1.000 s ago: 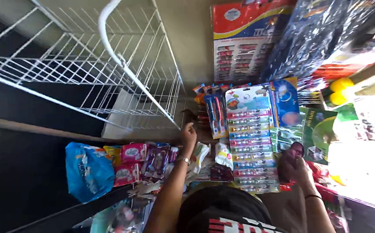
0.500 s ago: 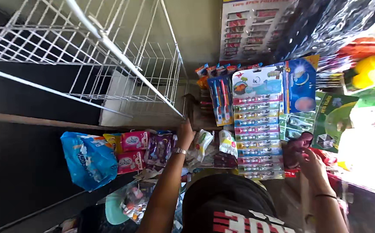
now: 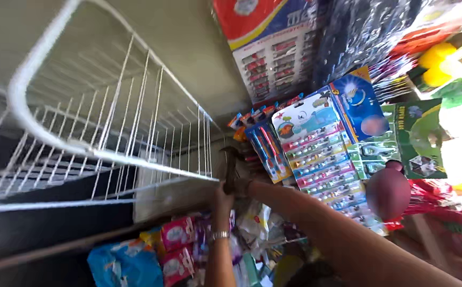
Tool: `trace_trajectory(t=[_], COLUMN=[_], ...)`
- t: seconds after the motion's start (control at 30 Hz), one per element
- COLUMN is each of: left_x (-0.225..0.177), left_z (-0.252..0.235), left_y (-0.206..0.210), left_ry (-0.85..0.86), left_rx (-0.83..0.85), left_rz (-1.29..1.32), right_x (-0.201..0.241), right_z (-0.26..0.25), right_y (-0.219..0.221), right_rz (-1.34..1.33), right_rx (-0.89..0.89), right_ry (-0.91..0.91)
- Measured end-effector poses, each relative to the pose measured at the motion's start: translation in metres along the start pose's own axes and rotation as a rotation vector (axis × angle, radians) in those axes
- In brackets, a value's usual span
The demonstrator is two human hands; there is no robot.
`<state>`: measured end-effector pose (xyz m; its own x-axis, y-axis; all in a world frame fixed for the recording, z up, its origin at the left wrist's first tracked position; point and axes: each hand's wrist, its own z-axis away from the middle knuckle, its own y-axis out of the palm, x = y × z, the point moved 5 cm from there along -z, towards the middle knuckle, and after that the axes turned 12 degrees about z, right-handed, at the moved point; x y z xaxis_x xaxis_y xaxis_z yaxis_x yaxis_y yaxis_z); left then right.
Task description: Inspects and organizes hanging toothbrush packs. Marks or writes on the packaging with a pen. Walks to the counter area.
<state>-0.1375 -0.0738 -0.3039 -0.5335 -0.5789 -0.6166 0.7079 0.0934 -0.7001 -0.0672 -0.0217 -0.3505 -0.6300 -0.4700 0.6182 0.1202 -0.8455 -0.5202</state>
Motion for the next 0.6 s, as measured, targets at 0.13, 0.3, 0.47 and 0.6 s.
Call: trace_trajectory(t=[0.13, 0.3, 0.47, 0.6], left_x=[0.004, 0.007, 0.006, 0.011], left_z=[0.003, 0.001, 0.001, 0.010], left_y=[0.000, 0.000, 0.002, 0.009], left_ry=[0.052, 0.002, -0.004, -0.031], left_rx=[-0.016, -0.030, -0.015, -0.033], left_rz=[-0.001, 0.074, 0.087, 0.116], right_x=[-0.004, -0.030, -0.027, -0.038], right_z=[-0.016, -0.051, -0.034, 0.039], right_y=[0.002, 0.018, 0.002, 0.000], right_rz=[0.000, 0.025, -0.125, -0.384], right_rx=[0.086, -0.049, -0.084, -0.098], right_ry=[0.140, 0.212, 0.134, 0.050])
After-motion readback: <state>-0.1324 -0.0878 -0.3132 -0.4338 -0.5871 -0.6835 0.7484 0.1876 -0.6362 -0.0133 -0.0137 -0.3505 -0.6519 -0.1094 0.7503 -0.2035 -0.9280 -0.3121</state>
